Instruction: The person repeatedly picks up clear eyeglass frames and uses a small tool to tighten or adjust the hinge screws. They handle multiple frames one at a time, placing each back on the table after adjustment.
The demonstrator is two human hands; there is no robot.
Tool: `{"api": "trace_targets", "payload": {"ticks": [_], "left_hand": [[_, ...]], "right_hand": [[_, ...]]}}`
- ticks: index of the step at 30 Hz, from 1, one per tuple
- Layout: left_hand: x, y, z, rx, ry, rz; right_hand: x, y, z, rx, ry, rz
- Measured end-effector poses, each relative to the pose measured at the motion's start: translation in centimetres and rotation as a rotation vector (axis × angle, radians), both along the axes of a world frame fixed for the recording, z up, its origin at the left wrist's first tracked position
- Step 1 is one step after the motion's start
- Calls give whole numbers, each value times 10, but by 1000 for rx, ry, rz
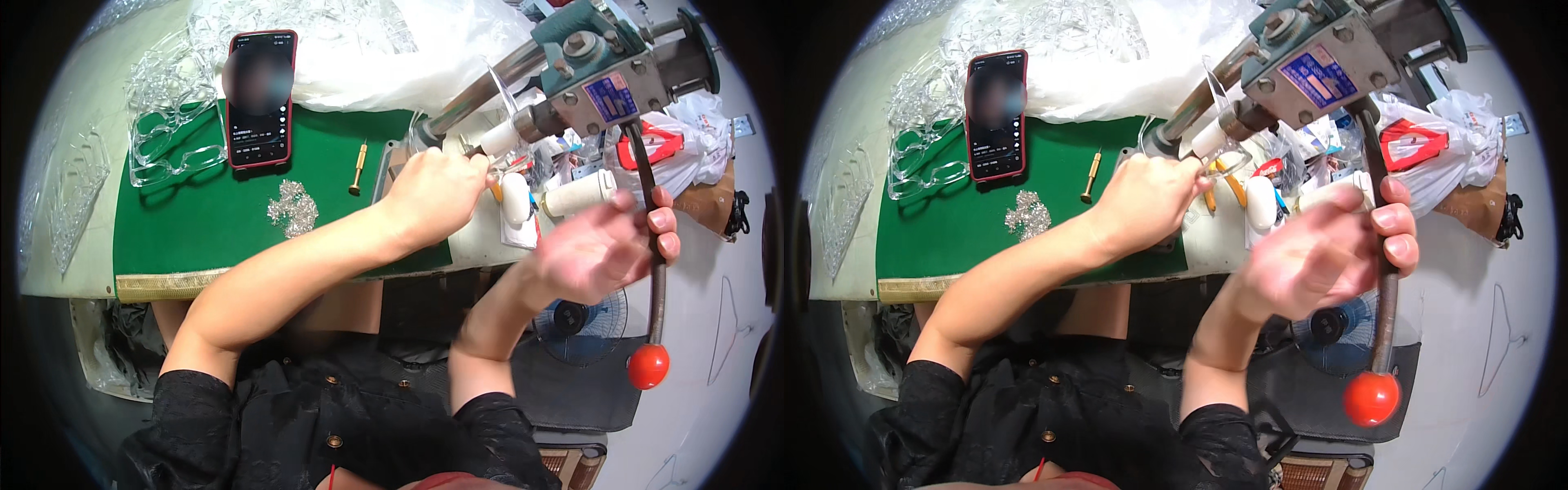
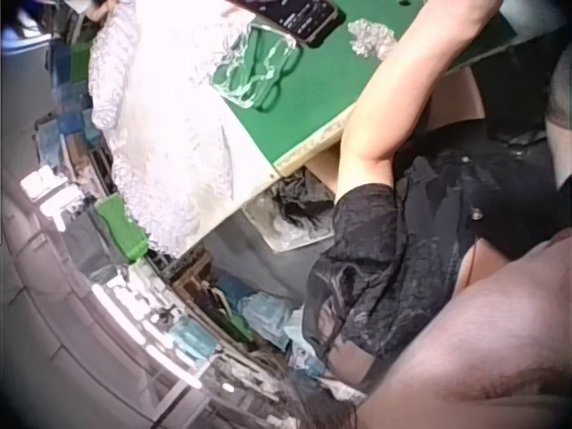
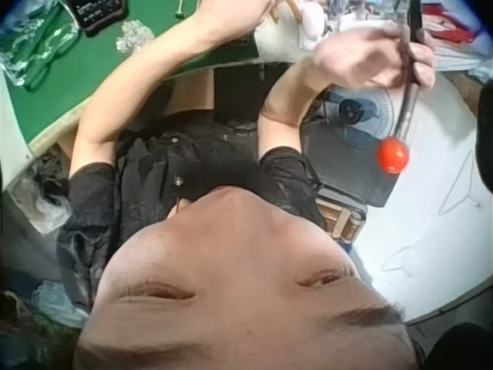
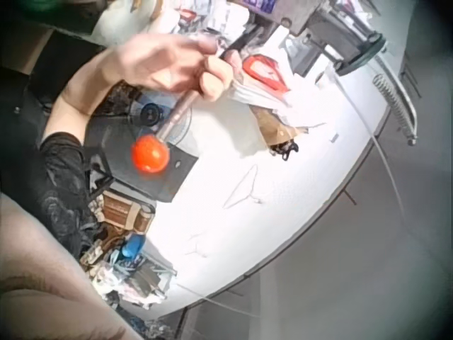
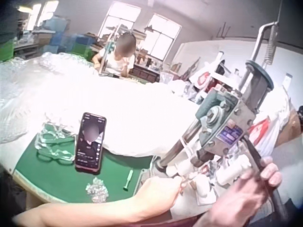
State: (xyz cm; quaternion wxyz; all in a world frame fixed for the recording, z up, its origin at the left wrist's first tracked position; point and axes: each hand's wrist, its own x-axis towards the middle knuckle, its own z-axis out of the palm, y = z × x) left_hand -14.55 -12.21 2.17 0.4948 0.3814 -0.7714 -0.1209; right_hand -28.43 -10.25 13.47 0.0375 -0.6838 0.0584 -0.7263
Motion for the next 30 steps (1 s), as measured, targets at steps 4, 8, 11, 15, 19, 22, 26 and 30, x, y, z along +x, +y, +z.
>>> {"api": "trace_targets", "payload": {"ticks": [4,8,11,15,19,22,26,30], "left_hand": [[0,-5,6,-8,6,1],[24,-4,3,57,-45,-18],[71,23,-11,93,156,-80],[205,106,-31,506,525,-347],[362,221,-44,626,695,74],[414,293,-39,609,820,342],[428,280,-55,523,945,444],[435,245,-69,421,1078,449]], "right_hand": [[-3,0,20,90,-38,135],[17,-1,51,209,-47,-171],[30,-5,23,195,-124,-276],[30,16,-116,558,-49,-264],[8,50,-188,813,28,-335],[12,51,-188,885,73,-348],[43,43,-177,803,145,-335],[57,46,-175,758,220,-294]]}}
